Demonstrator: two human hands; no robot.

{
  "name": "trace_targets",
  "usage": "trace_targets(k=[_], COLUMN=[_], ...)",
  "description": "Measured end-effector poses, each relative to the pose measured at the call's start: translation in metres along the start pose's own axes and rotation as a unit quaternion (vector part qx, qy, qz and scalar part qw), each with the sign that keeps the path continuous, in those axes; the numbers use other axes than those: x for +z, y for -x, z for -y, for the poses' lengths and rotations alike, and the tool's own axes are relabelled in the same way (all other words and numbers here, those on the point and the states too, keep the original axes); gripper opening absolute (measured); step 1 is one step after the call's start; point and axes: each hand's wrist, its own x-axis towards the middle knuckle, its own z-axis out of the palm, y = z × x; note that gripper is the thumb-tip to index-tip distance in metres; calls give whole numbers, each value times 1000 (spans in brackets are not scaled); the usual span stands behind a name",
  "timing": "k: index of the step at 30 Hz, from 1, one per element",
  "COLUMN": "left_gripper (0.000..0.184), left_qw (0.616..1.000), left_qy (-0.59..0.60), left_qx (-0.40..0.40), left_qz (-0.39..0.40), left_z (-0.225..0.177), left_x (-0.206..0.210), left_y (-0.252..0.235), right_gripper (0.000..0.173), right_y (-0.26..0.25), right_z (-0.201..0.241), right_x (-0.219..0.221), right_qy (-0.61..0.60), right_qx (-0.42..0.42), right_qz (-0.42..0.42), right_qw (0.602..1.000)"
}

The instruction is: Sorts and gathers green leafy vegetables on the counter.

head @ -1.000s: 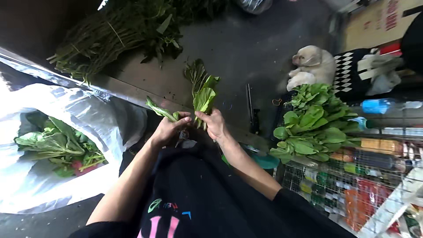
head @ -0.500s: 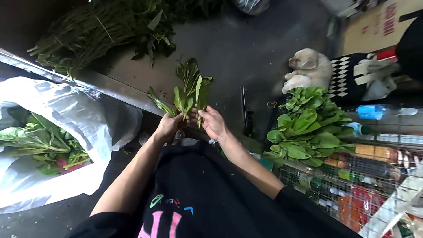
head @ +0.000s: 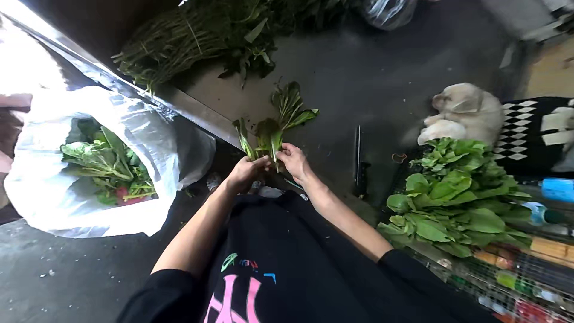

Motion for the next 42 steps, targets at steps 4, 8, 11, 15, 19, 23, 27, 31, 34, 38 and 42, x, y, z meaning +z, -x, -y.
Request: trace_targets(k=[4,8,11,15,19,23,27,31,34,38,42], left_gripper=[59,65,59,48,42,26,23,23,45,65,46], left_qw=[999,994,986,980,943,880,831,799,806,814,809], left_qy=[-13,-73,-135,-176,-311,-400,-464,-473,-505,-465,-394], left_qx=[-46,-51,-34,4,75,233,230,181,-65,-225,-38], left_qz=[-22,-60,-94,-93,-97,-104,-205,-325,-304,-264,-434], left_z=[-3,-1,-6,-10,-38,-48,-42,2,19,9,-23], left_x=[-6,-14,-23,-49,-73,-124,-172,-220,-256,-288,-325], left_y=[-5,-17,-15,-5,51,112,191,216,204,189,187], right_gripper=[50,50,47,48,44,32,26,35,45,45,44], right_y=[2,11,17,26,43,62,83,70,56,49,41], right_z=[12,29,35,37,48,75,107,117,114,100,84], right_x=[15,34,47,68,83,128,183,235,248,217,166], right_qy=[128,268,296,259,223,161,140,246,391,390,419], right_qx=[-6,-41,-61,-89,-178,-273,-372,-397,-389,-323,-228], right_qz=[11,29,26,27,34,75,171,288,308,305,248], right_qw=[992,962,953,962,958,945,902,836,775,806,843])
